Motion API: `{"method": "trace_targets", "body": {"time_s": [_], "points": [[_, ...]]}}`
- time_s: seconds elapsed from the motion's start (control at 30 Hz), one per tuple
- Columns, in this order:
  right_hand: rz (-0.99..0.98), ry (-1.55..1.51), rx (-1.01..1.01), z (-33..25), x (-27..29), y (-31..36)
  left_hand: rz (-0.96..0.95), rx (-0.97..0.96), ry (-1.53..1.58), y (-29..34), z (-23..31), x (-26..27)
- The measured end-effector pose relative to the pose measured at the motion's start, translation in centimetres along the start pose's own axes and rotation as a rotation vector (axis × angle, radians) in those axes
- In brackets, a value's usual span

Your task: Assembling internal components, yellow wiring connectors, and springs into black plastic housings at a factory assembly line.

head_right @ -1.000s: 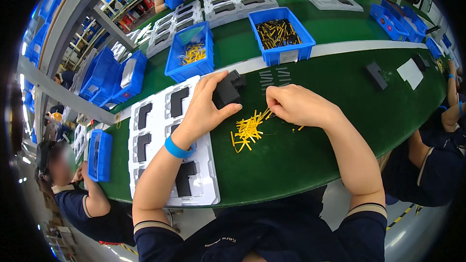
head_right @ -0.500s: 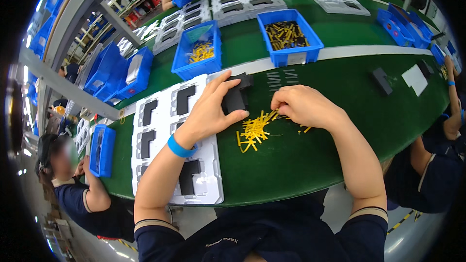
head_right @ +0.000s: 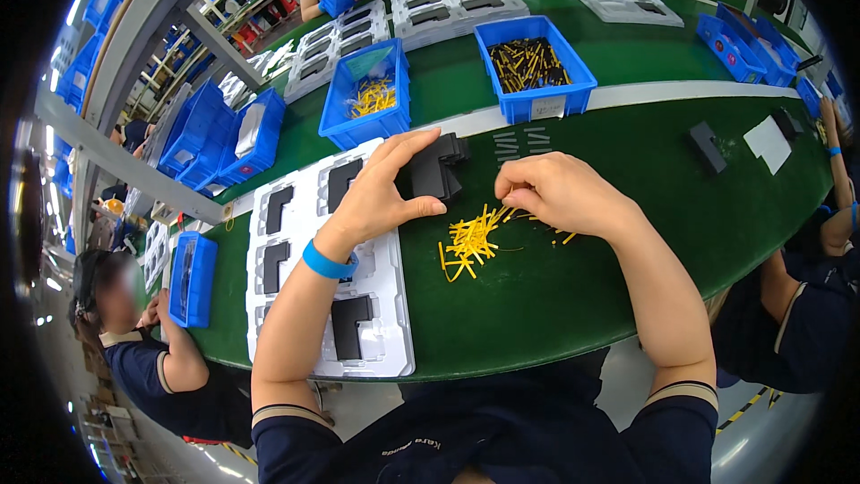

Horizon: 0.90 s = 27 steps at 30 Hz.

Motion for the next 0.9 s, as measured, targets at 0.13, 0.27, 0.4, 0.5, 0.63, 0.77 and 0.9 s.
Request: {"method": "trace_targets", "body": {"time_s": [0.13, 0.27, 0.4, 0.5, 0.63, 0.77, 0.9], "points": [[0.027, -0.244, -0.231, 0.5, -0.1, -0.1, -0.042, 0.021, 0.009, 0.0, -0.1, -0.4], [-0.084, -0.552, -0.398, 0.9, 0.3, 0.0, 0.023, -0.007, -0.11, 0.2, 0.7, -1.0], [-0.127, -0.799, -0.368, 0.4, 0.3, 0.0, 0.095, -0.063, -0.217, 0.9, 0.5, -1.5], [-0.013, -0.737, -0.236, 0.8, -0.4, 0.0, 0.119, -0.092, -0.282, 0.9, 1.2, -1.6], [0.044, -0.448, -0.117, 1.1, -1.0, -0.1, 0.115, -0.168, -0.394, 1.2, 1.2, -1.7], [0.062, -0.587, -0.283, 0.2, -1.5, -0.1, 0.105, -0.179, -0.466, 1.0, 1.6, -1.6], [0.067, -0.588, -0.325, -0.1, -1.8, -0.1, 0.207, -0.182, -0.354, 0.8, 2.6, -1.1]]}}
Point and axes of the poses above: each hand's wrist, its own y-axis away from the middle knuckle, its own x-axis out of the back of the hand, z = x × y, the point moved 1 cm from there along -y, towards the middle knuckle, and after that the axes turned 10 degrees about z, right-handed, at the moved point
